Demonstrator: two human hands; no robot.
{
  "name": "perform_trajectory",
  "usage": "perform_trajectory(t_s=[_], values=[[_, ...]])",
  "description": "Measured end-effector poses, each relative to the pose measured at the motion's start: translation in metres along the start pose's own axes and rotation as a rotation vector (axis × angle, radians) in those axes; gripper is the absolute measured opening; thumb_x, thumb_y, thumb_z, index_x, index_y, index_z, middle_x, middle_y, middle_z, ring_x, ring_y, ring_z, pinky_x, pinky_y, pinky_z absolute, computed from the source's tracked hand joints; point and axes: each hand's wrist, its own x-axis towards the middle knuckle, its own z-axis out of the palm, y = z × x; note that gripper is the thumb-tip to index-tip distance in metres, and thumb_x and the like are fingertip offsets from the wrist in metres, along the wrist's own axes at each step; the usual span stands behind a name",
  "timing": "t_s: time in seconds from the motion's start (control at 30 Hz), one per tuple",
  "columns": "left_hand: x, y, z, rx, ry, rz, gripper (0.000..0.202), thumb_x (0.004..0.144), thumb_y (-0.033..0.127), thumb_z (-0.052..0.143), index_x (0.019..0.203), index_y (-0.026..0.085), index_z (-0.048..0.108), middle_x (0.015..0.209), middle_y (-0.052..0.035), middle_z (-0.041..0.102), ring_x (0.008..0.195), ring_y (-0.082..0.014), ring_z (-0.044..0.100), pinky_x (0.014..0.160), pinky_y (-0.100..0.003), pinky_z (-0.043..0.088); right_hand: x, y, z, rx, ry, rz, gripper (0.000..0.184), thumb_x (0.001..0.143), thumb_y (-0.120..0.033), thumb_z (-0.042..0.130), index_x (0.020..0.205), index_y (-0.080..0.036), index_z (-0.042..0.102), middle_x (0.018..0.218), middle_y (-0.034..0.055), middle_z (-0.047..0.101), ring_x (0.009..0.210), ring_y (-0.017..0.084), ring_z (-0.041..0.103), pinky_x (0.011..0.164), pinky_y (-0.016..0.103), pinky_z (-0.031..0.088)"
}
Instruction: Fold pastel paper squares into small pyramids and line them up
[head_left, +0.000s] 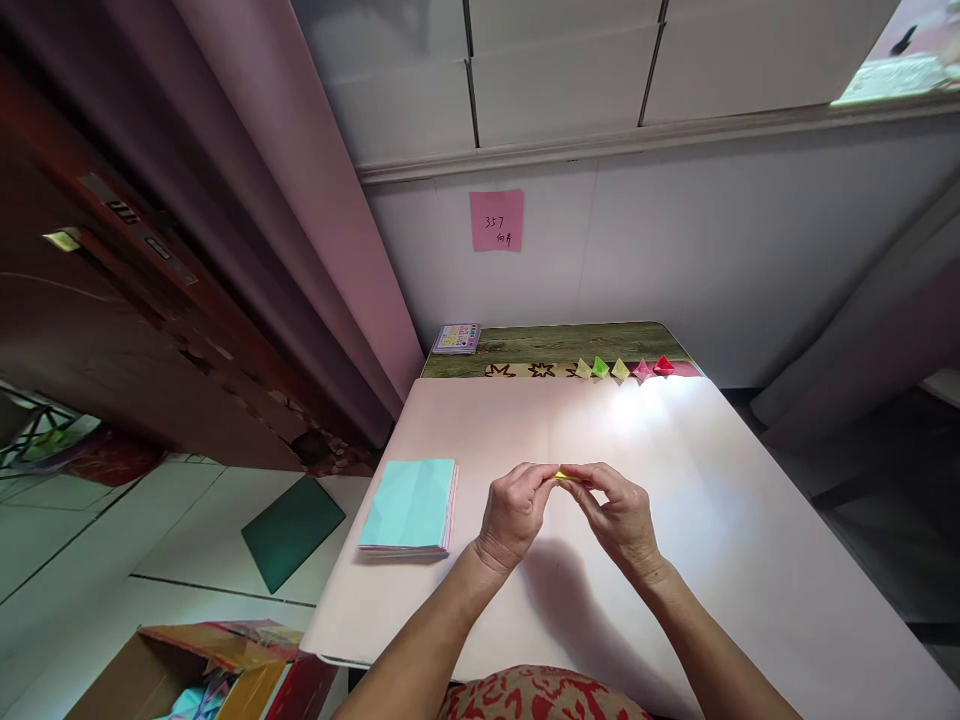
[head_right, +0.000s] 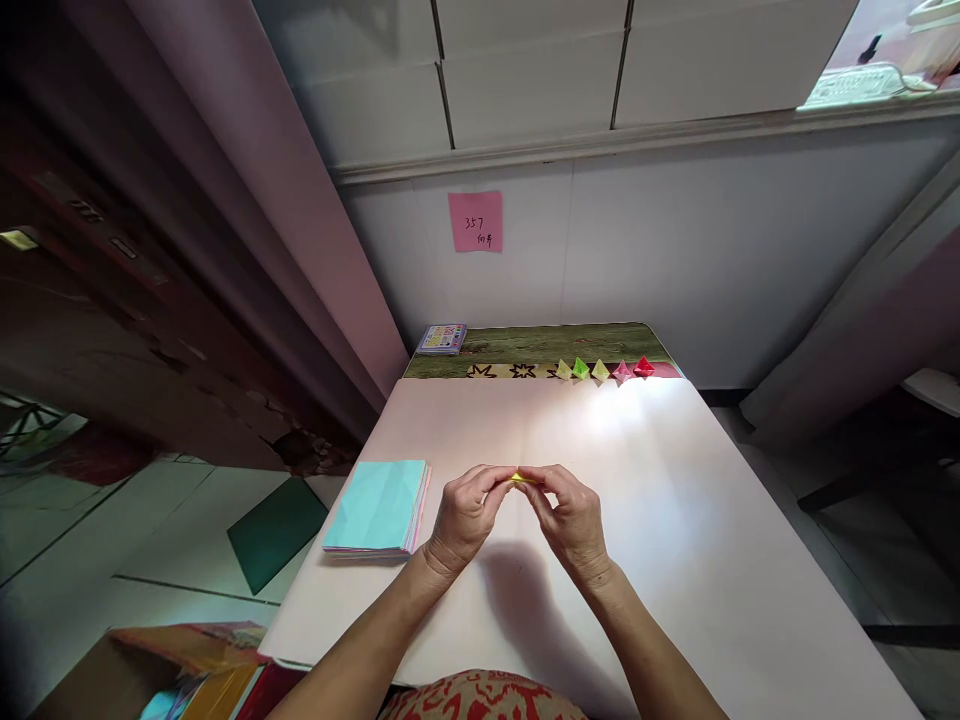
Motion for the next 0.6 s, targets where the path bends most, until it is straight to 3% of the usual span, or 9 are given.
perform_trajectory(t_s=[0.1,0.33,0.47,0.6], values=[[0.001,-0.001,-0.003,0.130,-0.016,0.137,0.016,0.094,0.017,0.049,0.098,0.019,0.064,0.085,-0.0050,0.068,0.078,-0.0166,0.063,0.070,-0.029,0.051,0.001,0.001,-0.001,-0.098,0.004,-0.072,0.012,0.093,-0.030,0.059,0.099,-0.024,0.068,0.086,0.0021,0.072,0.068,0.014,0.067,0.063,0.024,0.052],[0.004,0.005,-0.001,0.210,-0.076,0.171,0.018,0.095,0.014,0.038,0.090,0.019,0.055,0.083,-0.0058,0.059,0.079,-0.0193,0.055,0.071,-0.032,0.046,-0.001,-0.002,0.002,-0.189,-0.051,-0.118,0.015,0.098,-0.025,0.046,0.094,-0.021,0.060,0.082,0.0038,0.067,0.067,0.014,0.062,0.059,0.025,0.045],[-0.001,-0.001,0.003,0.156,-0.100,0.136,0.017,0.094,0.014,0.039,0.087,0.019,0.054,0.081,-0.0048,0.058,0.076,-0.0184,0.055,0.069,-0.030,0.044,-0.004,0.001,0.003,-0.098,-0.104,-0.052,0.017,0.098,-0.028,0.045,0.089,-0.021,0.058,0.078,0.0031,0.065,0.065,0.015,0.059,0.060,0.025,0.044],[-0.007,-0.022,0.016,0.052,-0.155,-0.016,0.018,0.091,0.014,0.043,0.080,0.020,0.056,0.078,-0.0028,0.060,0.071,-0.0161,0.055,0.066,-0.027,0.043,-0.012,0.021,0.012,-0.012,-0.186,0.108,0.025,0.096,-0.038,0.046,0.083,-0.022,0.061,0.075,0.0022,0.066,0.065,0.016,0.061,0.060,0.025,0.046]])
